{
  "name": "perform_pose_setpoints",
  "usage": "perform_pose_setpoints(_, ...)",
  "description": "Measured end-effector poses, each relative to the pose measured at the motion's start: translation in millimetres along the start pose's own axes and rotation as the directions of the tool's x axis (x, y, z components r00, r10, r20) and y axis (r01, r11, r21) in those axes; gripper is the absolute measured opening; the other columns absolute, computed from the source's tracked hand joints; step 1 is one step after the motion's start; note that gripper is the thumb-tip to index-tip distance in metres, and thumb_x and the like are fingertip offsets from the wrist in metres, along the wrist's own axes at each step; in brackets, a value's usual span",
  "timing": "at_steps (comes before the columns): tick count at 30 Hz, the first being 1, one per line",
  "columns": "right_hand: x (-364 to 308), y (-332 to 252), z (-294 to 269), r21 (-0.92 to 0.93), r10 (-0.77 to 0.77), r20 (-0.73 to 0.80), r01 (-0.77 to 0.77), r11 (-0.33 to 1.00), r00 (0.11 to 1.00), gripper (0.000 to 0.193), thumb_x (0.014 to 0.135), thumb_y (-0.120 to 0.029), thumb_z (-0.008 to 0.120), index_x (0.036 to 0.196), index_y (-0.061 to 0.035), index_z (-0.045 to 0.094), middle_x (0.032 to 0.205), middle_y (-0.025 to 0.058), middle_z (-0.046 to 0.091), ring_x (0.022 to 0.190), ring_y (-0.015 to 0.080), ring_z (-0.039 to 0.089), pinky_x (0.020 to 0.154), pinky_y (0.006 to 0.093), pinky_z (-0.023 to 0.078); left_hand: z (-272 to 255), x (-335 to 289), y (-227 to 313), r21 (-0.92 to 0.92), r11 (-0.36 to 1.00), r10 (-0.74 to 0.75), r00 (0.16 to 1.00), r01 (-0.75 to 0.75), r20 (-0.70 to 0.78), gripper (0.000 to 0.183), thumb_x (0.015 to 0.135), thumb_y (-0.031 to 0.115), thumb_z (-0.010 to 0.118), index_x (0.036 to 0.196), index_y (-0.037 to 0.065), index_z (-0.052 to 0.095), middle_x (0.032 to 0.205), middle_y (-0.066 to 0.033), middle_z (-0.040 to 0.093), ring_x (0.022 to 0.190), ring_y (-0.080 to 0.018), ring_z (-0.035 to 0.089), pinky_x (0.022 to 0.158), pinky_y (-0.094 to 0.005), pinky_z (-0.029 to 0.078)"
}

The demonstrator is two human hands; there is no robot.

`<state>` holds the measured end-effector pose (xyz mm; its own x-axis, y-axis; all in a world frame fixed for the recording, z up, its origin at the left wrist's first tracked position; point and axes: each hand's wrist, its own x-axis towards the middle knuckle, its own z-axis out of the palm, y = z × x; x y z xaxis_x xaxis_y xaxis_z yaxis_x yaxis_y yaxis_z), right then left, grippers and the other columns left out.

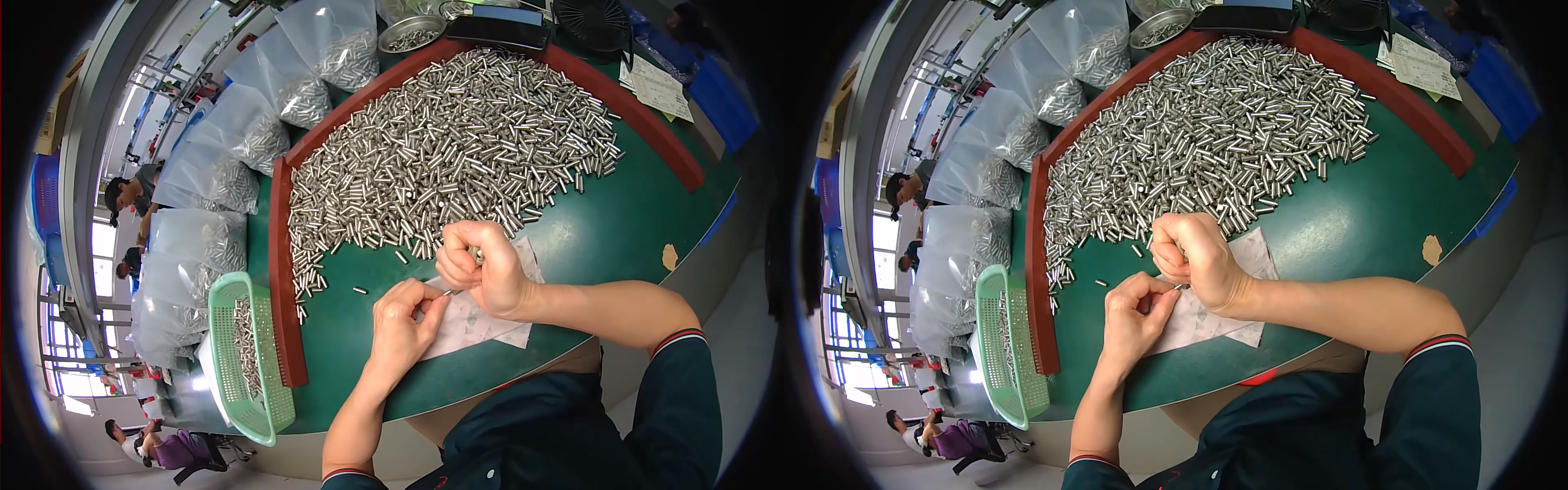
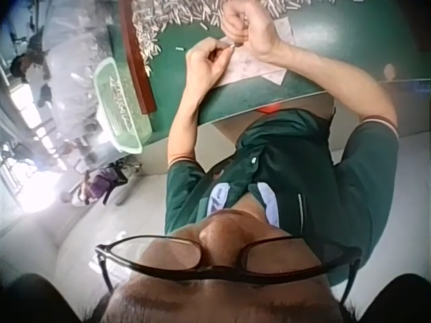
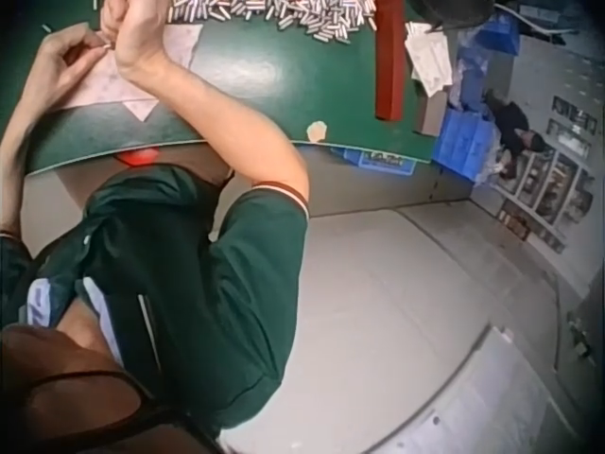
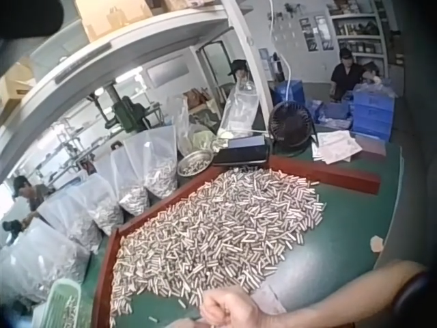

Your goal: Sorting and inspecting small metal industrial components at a workbench.

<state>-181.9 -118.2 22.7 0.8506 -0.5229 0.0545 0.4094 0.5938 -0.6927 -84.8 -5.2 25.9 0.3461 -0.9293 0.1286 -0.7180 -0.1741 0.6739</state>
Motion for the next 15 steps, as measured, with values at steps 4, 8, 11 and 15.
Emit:
perform_pose_setpoints(4,0.1,1.1,-0.7,-0.009,-0.01,0.001,0.01,1.0,1.0,0.037,0.085,-0.027,0.031,0.052,-0.0104,0.03,0.043,-0.0034,0.025,0.04,0.0067,0.018,0.04,0.0229,0.016,0.4,0.4,0.0,0.003,1.0,0.01,1.0,-0.01,0.001,0.01,0.066,0.002,0.065,0.065,0.001,0.055,0.055,-0.0064,0.048,0.048,-0.0185,0.044,0.046,-0.0298,0.036)
perform_pose_setpoints(8,-0.7,0.6,-0.7,-0.017,-0.011,-0.012,0.011,1.0,1.0,0.036,0.085,-0.026,0.03,0.052,-0.0103,0.029,0.043,-0.0032,0.026,0.04,0.0064,0.019,0.04,0.0228,0.017,1.7,0.2,-0.2,-0.013,1.0,0.006,1.0,-0.006,-0.01,0.01,0.065,0.002,0.066,0.065,0.001,0.055,0.055,-0.006,0.048,0.047,-0.0176,0.043,0.045,-0.0293,0.035)
perform_pose_setpoints(11,-2.1,1.9,-0.9,-0.038,-0.03,-0.008,0.03,0.999,1.0,0.036,0.085,-0.025,0.031,0.052,-0.01,0.03,0.043,-0.0031,0.026,0.04,0.0063,0.019,0.04,0.023,0.017,2.5,0.4,0.5,-0.015,1.0,-0.007,1.0,0.006,-0.009,0.01,0.065,0.001,0.065,0.065,0.001,0.055,0.054,-0.0059,0.047,0.047,-0.0173,0.043,0.044,-0.0291,0.035)
perform_pose_setpoints(15,-4.3,4.8,1.3,-0.132,-0.096,-0.003,0.095,0.987,0.995,0.036,0.084,-0.024,0.032,0.052,-0.0091,0.03,0.044,-0.0027,0.026,0.041,0.0073,0.021,0.042,0.0235,0.018,2.6,0.2,2.1,-0.022,0.999,-0.033,0.999,0.033,-0.003,0.011,0.066,0.001,0.065,0.064,0.001,0.055,0.054,-0.0062,0.047,0.046,-0.017,0.042,0.044,-0.0288,0.035)
